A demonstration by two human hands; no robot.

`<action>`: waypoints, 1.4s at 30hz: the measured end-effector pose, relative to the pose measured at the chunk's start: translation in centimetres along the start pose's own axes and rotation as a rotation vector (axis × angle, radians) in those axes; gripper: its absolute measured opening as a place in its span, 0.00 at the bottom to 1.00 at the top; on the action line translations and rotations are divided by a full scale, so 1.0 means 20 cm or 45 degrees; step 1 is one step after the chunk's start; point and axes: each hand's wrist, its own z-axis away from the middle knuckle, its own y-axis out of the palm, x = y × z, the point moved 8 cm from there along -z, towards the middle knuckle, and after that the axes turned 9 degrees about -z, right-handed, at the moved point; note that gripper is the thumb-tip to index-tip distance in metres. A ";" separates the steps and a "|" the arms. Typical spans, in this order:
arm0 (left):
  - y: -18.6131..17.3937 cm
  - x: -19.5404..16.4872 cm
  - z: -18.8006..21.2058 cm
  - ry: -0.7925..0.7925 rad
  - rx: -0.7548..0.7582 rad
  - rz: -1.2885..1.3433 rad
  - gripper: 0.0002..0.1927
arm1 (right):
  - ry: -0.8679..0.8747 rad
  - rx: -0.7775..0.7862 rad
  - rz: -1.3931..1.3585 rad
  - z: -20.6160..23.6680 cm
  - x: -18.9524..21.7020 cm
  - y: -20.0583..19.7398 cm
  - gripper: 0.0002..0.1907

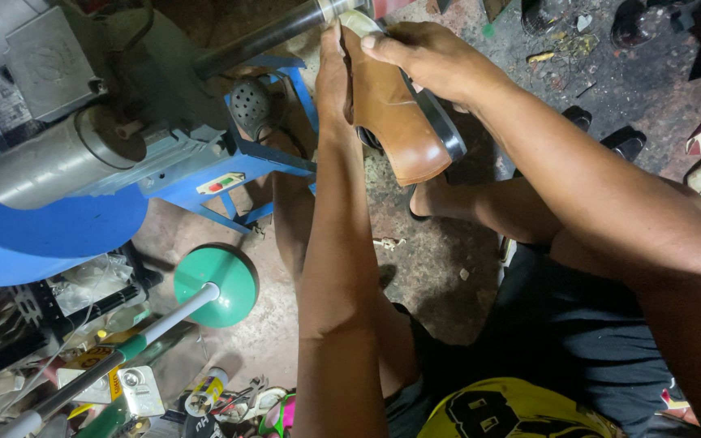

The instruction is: The person uses a hammer and chisel to work on the sole of a black shoe, then moves to a grinding machine to smooth the sole of a brown shoe. The person also uses a white cloth to wipe the shoe sole.

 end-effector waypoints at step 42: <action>-0.05 0.01 0.13 0.126 -0.200 -0.495 0.30 | -0.162 -0.017 -0.063 0.18 0.01 -0.02 0.32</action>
